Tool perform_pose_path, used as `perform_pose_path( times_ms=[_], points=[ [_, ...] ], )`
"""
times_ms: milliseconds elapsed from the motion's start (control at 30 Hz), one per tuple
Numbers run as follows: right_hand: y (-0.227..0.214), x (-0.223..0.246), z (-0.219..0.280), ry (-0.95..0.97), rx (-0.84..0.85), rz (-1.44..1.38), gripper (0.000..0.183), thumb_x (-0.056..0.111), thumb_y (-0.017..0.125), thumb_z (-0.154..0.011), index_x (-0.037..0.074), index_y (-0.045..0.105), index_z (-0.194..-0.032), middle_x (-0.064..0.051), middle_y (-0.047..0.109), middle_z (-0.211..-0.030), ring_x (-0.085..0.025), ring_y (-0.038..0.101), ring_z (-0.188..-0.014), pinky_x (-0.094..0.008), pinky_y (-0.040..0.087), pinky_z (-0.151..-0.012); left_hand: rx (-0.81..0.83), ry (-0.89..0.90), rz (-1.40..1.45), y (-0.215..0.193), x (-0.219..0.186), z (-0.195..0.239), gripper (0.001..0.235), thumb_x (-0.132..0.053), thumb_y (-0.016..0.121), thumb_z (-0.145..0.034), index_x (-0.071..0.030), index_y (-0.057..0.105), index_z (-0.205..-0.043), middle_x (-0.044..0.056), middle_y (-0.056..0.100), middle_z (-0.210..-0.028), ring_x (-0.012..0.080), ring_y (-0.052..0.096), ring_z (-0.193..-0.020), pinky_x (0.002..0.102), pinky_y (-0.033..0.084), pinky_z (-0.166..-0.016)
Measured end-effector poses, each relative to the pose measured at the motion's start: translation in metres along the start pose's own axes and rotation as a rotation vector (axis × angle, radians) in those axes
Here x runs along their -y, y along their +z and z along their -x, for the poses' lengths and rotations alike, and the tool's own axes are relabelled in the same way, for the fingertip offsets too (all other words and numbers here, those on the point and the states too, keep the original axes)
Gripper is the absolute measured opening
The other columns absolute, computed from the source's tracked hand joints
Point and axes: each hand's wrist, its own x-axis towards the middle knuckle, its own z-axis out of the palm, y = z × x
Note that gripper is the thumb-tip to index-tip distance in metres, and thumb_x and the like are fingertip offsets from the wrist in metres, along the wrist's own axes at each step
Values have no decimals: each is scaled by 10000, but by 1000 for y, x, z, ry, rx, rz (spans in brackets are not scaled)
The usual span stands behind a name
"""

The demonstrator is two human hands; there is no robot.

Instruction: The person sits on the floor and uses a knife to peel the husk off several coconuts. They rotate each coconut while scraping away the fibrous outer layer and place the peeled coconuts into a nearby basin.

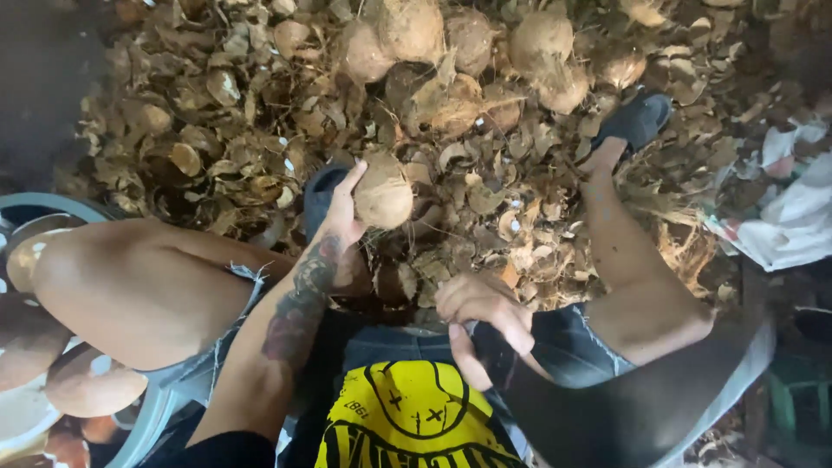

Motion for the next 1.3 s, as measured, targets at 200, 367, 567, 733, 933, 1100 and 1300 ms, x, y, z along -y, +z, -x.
perform_pose_path(
  times_ms=[200,367,567,733,933,1100,1300],
  points=[
    [31,-143,138,1264,199,141,373,139,590,-812,53,585,-449,-141,580,-404,-311,622,-419,-408,468,-514,22,176,-142,0,0,0,730,-297,927,-788,-196,629,-1446,158,692,-1375,360,692,-1255,530,610,-1024],
    [27,-62,62,1193,-16,-300,243,93,558,-687,36,583,-452,-167,538,-378,-244,533,-318,-323,383,-370,31,19,125,-2,14,-2,639,-356,889,-772,-129,710,-1342,200,736,-1301,384,740,-1142,559,613,-989],
    [18,-39,45,333,-200,-412,106,-77,631,-816,-36,631,-718,-232,672,-607,-370,708,-503,-365,565,-466,28,86,127,11,14,3,647,-357,883,-786,-62,712,-1335,237,709,-1340,428,694,-1217,599,533,-1068],
    [19,-142,127,350,-12,272,68,109,688,-713,128,639,-670,-98,550,-494,-337,568,-459,-409,491,-472,52,59,103,-7,14,-18,628,-443,894,-774,-112,742,-1285,193,754,-1285,371,730,-1191,567,543,-1078],
    [9,-99,79,1417,-154,60,287,143,586,-702,36,650,-444,-158,577,-390,-211,540,-336,-313,428,-383,103,-63,355,50,-10,57,808,-649,797,-700,-75,748,-1267,216,754,-1249,418,735,-1150,638,541,-1044],
    [-16,-21,15,284,-150,-197,230,-165,567,-820,18,651,-708,-128,676,-577,-223,698,-482,-270,559,-518,220,22,261,3,11,17,567,-489,799,-838,-102,764,-1252,168,751,-1301,395,713,-1219,590,498,-1140],
    [53,-274,211,628,-163,-129,192,30,597,-877,-24,660,-1050,-197,656,-618,-321,686,-486,-378,566,-458,4,32,247,-1,11,3,620,-511,819,-790,-92,768,-1245,166,755,-1292,390,717,-1209,596,522,-1108]
  ],
)
